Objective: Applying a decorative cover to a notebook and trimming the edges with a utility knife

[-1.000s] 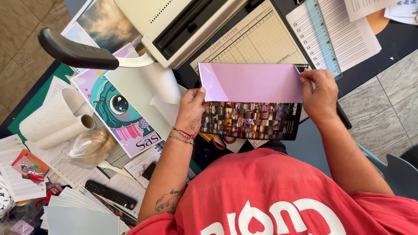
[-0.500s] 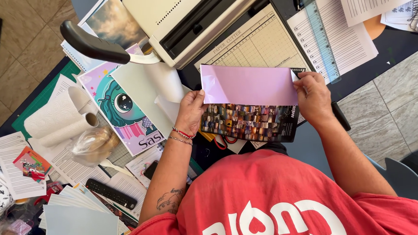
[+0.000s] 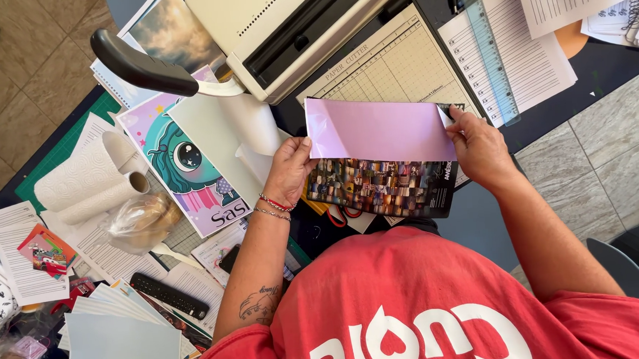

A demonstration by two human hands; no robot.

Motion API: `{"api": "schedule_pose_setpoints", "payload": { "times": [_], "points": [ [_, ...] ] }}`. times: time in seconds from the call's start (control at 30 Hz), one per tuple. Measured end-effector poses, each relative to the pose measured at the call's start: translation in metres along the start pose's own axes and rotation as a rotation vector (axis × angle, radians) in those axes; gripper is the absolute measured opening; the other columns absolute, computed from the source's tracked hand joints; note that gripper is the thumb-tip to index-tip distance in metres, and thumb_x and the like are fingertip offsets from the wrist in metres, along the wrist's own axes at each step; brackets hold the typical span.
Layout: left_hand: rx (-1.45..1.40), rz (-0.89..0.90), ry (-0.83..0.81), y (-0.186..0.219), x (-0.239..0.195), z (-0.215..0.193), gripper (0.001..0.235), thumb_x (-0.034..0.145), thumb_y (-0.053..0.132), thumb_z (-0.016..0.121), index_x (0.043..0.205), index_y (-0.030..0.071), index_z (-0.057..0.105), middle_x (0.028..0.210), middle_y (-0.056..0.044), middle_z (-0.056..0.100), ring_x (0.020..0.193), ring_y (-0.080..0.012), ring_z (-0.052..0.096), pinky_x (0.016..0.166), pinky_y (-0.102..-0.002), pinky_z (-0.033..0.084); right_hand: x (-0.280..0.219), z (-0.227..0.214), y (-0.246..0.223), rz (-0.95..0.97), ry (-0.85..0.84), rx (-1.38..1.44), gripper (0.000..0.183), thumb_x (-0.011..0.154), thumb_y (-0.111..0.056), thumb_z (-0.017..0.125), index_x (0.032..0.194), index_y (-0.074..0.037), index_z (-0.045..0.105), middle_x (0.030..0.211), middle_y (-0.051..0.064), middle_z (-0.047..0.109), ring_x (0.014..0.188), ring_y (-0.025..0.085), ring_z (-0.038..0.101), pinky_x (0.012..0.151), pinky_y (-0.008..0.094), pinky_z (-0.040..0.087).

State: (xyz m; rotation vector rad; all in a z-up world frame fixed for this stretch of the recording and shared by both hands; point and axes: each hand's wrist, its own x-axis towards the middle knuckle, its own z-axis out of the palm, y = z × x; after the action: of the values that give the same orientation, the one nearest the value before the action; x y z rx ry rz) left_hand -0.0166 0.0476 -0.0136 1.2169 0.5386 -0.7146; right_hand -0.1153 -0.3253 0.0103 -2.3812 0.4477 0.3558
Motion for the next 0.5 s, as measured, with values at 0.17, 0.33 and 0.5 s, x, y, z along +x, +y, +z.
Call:
{"api": "schedule_pose_setpoints", "payload": {
  "times": [0.17, 0.33, 0.5],
  "points": [
    [0.002, 0.005, -0.013, -0.007, 0.005, -0.006, 0.019, 0.105, 0.028, 0.065, 0.107, 0.01, 0.06, 0.093, 0.003, 0.059, 0.096, -0.0103, 0.063, 0.103, -0.046, 0.054, 0.001, -0.005, 0.001, 0.029, -0.123, -0.015, 0.01, 0.102, -0.017, 0.066, 0.108, -0.009, 0.064, 0.154, 0.01, 0.057, 0.14, 0.038, 0.051, 0.121, 0.061, 0.028],
    [-0.009, 0.007, -0.029, -0.008, 0.006, -0.009, 0.018, 0.105, 0.028, 0.064, 0.107, 0.011, 0.059, 0.094, 0.003, 0.059, 0.096, -0.0103, 0.063, 0.103, -0.046, 0.054, 0.003, -0.023, -0.01, 0.023, -0.221, 0.015, 0.012, 0.1, -0.018, 0.066, 0.108, -0.008, 0.065, 0.16, 0.013, 0.05, 0.145, 0.039, 0.045, 0.121, 0.064, 0.027],
    [0.016, 0.009, -0.029, -0.002, 0.003, -0.006, 0.018, 0.105, 0.027, 0.064, 0.106, 0.01, 0.059, 0.091, 0.004, 0.057, 0.093, -0.0088, 0.063, 0.1, -0.041, 0.057, 0.008, -0.054, -0.039, 0.004, -0.354, 0.118, 0.012, 0.098, -0.013, 0.068, 0.105, -0.003, 0.067, 0.163, 0.018, 0.043, 0.146, 0.043, 0.041, 0.119, 0.061, 0.03]
  ]
}}
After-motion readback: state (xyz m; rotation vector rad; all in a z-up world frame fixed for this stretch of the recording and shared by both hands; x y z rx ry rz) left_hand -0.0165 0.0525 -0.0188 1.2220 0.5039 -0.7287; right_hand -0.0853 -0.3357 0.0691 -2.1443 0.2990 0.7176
